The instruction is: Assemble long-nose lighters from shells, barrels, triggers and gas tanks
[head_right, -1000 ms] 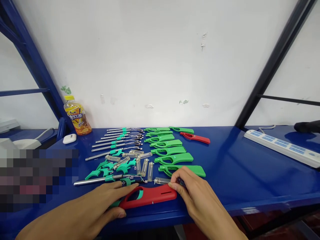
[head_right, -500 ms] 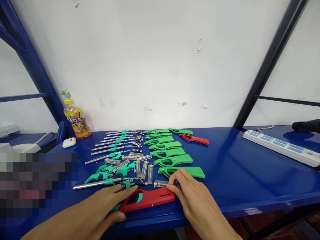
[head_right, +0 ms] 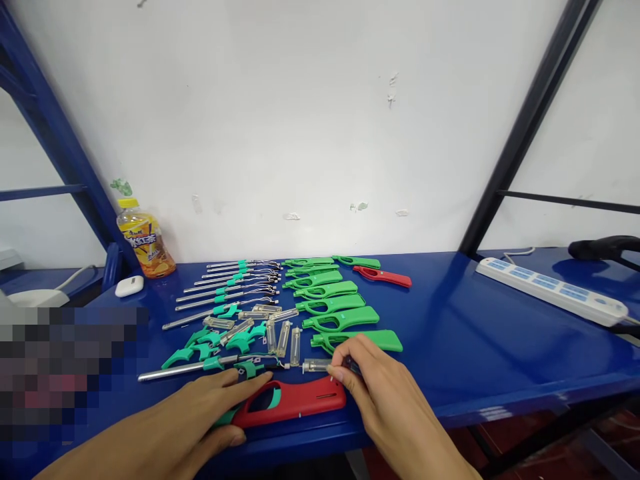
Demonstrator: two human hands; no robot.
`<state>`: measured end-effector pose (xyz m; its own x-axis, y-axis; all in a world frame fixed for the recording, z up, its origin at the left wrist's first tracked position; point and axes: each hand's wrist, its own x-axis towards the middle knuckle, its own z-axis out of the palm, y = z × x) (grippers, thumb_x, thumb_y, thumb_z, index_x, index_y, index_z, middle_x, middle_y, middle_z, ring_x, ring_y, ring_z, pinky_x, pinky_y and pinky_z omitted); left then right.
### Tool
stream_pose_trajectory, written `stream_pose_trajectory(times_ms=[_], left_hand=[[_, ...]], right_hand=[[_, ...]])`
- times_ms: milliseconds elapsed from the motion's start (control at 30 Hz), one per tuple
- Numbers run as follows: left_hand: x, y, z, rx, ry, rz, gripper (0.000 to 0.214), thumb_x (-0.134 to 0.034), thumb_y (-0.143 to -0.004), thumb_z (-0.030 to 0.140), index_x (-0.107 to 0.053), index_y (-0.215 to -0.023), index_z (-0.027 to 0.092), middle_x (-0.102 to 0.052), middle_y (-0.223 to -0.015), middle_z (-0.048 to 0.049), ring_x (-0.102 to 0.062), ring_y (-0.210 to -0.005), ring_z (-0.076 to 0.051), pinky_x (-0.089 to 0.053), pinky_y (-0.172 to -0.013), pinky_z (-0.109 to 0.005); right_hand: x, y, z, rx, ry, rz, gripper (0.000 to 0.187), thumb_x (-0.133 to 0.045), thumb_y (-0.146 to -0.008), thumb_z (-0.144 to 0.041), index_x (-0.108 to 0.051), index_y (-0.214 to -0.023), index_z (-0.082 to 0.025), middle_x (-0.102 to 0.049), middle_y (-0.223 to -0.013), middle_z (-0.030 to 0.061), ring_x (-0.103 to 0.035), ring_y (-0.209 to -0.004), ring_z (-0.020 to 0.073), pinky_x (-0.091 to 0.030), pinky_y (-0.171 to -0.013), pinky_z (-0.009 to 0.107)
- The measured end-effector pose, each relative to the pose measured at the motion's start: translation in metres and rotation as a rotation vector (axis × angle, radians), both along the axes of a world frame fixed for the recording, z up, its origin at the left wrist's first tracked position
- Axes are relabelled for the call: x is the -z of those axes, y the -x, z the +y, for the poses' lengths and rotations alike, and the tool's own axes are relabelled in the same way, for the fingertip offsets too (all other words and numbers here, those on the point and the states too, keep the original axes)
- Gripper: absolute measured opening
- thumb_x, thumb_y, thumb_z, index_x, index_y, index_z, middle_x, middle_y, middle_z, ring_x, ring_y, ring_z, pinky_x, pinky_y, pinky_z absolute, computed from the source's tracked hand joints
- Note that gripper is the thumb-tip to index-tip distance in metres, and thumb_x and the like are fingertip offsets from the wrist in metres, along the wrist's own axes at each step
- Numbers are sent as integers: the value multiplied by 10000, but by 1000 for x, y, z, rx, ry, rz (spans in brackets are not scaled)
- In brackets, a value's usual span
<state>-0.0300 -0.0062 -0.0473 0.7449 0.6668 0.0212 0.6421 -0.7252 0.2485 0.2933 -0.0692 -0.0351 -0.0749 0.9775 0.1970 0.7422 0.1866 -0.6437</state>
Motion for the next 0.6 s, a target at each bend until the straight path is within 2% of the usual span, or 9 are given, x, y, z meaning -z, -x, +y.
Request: stream_pose_trajectory(times_ms=[167, 300, 400, 500, 600], left_hand=[[-9, -9, -2, -61, 105, 50, 607, -622, -1068, 364, -449, -1639, 474, -592, -1621, -23, -602, -1447, -357, -534, -1169, -559], [-18, -15, -4, -107, 186, 86, 621, -625, -1056, 351, -450, -1642, 463, -563, -1646, -38, -572, -1474, -368, -498, -1193, -596], [-27, -19, -6, -116, 238, 117, 634, -604, -1066, 319, -424, -1662, 434, -525, -1676, -43, -544, -1501, -357, -467, -1223, -590], [-36, -23, -8, -88, 252, 111, 619, -604, -1066, 285, -455, -1658, 382, -550, -1656, -68, -571, -1476, -351, -471, -1227, -561], [-41, -26, -9, -35, 184, 12, 591, -647, -1035, 238, -543, -1606, 350, -623, -1588, -78, -634, -1410, -345, -493, -1213, -531]], right_hand=[[-10, 17, 11, -31, -85, 1, 188, -460, -1158, -318, -574, -1013, -283, -654, -989, -7, -630, -906, 204, -439, -808, 314], [-19, 42, 34, -100, -163, -43, 157, -452, -1161, -263, -575, -1065, -279, -674, -1042, 1, -659, -925, 205, -463, -815, 318], [-25, 61, 56, -102, -193, -261, 189, -407, -1178, -253, -593, -1154, -272, -691, -1115, 21, -691, -917, 209, -476, -794, 326], [-33, 77, 73, -109, -175, -479, 230, -422, -1173, -261, -629, -1078, -228, -692, -1053, 50, -698, -860, 230, -455, -710, 323], [-40, 90, 83, -140, -168, -553, 221, -478, -1149, -253, -668, -1053, -193, -700, -1068, 90, -714, -869, 249, -435, -668, 314]])
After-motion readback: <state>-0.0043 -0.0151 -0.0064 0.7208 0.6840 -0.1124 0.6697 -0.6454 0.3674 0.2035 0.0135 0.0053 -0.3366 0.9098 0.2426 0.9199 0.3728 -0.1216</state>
